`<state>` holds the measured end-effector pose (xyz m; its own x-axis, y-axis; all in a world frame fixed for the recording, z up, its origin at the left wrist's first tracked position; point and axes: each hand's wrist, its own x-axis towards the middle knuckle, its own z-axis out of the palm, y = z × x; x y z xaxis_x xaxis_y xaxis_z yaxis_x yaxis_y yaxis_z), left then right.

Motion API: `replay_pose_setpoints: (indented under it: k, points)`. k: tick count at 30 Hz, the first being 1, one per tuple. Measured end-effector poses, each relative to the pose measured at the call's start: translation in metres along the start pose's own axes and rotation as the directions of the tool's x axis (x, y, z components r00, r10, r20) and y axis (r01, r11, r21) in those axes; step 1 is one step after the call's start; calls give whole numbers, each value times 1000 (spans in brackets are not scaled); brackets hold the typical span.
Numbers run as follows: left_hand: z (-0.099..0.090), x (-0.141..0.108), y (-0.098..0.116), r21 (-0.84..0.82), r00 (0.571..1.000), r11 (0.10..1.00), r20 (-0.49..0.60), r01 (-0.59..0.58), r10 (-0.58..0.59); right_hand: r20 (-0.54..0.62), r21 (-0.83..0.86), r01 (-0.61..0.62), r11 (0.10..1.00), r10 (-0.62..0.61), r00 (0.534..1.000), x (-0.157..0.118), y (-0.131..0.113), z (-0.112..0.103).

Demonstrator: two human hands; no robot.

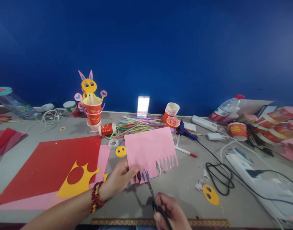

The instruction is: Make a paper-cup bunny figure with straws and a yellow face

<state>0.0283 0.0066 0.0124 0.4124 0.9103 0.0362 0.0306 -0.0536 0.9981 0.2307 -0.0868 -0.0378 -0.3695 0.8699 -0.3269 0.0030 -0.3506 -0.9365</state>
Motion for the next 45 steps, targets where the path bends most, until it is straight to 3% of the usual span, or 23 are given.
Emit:
replay_pose_setpoints:
  k: [12,19,29,45]
  points:
    - [1,-1,1,1,999,1000,-43,-30,30,19,-24,-5,1000,5,1000,1,5,-2]
    - [0,-1,0,-2,1000,1000,-2,-10,10,7,-72,1,997,0,1000,2,5,-3]
    - [2,-3,0,12,1000,1000,-15,-8,8,-29,-15,-30,999,30,999,0,-1,0]
    - [6,-12,-8,130,996,991,-81,-22,33,54,112,13,994,-19,998,-2,-6,8]
